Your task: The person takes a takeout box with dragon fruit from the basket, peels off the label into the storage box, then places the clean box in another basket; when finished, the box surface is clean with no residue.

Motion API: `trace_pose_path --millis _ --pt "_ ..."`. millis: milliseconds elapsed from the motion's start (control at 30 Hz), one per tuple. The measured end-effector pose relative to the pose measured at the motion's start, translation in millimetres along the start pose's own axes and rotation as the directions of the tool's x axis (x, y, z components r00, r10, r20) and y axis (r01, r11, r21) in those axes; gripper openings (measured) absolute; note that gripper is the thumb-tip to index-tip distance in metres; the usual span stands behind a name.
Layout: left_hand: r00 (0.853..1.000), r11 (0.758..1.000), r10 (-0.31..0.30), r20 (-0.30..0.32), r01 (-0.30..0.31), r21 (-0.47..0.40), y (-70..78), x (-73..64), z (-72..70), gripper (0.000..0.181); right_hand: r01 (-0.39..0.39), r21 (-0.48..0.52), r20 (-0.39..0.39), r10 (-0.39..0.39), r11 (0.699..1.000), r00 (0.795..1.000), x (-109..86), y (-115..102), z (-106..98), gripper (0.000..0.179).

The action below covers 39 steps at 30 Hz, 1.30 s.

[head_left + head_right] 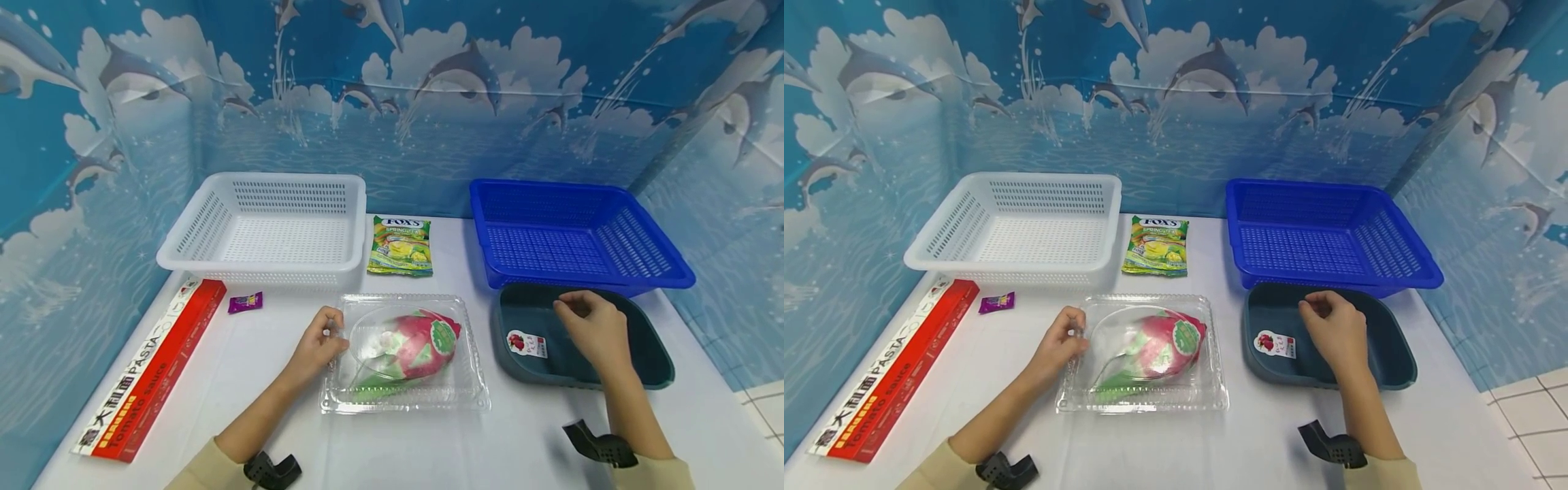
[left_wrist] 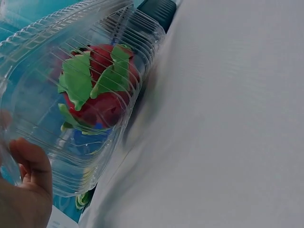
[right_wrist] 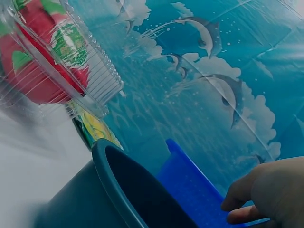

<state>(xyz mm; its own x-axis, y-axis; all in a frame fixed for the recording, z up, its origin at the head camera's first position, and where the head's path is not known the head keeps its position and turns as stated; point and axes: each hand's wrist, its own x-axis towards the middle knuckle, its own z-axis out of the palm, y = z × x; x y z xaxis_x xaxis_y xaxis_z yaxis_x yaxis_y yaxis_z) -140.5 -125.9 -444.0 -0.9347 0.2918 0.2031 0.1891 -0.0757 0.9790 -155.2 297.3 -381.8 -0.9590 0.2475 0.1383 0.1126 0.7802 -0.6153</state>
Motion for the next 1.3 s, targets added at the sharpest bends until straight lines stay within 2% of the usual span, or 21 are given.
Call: trace_pose_path --millis 200,367,500,700,867,967,1167,1267,1300 --pt "0.998 1.000 -0.010 -0.058 0.009 -0.008 9.5 2.1 1.6 0.025 -0.011 0.014 -0.011 0.011 1.000 1.000 0.6 -1.9 -1.7 0.036" --pt "0.996 0.999 0.021 -0.088 -0.023 -0.025 18.1 7.1 1.2 0.024 -0.023 0.041 -0.011 0.024 0.999 1.000 3.9 -1.9 -4.4 0.039" --pt "0.995 0.997 0.046 -0.086 -0.051 -0.052 23.4 13.6 1.5 0.024 -0.034 0.068 -0.024 0.036 0.997 0.999 8.6 -0.2 -6.2 0.041" --pt "0.996 0.997 0.039 -0.081 -0.044 -0.063 31.8 22.7 5.6 0.024 -0.121 0.124 -0.099 0.133 0.985 0.986 23.0 6.6 -1.8 0.042" --pt "0.995 0.996 0.050 -0.081 -0.056 -0.064 38.0 31.0 8.5 0.024 -0.179 0.258 -0.235 0.242 0.949 0.941 30.9 5.9 1.2 0.043" --pt "0.995 0.995 0.067 -0.067 -0.072 -0.072 41.4 35.9 9.0 0.025 -0.211 0.309 -0.267 0.298 0.927 0.916 36.3 6.4 0.4 0.044" --pt "0.994 0.991 0.099 -0.046 -0.102 -0.081 48.1 44.4 9.7 0.025 -0.299 0.357 -0.162 0.374 0.885 0.913 46.7 11.6 -4.3 0.055" --pt "0.992 0.990 0.110 -0.058 -0.114 -0.078 51.7 48.7 10.6 0.025 -0.327 0.421 -0.111 0.406 0.846 0.907 49.0 12.9 -6.9 0.058" --pt "0.992 0.989 0.114 -0.060 -0.119 -0.084 52.8 50.5 10.9 0.025 -0.330 0.463 -0.094 0.416 0.823 0.905 49.9 13.5 -7.6 0.056"
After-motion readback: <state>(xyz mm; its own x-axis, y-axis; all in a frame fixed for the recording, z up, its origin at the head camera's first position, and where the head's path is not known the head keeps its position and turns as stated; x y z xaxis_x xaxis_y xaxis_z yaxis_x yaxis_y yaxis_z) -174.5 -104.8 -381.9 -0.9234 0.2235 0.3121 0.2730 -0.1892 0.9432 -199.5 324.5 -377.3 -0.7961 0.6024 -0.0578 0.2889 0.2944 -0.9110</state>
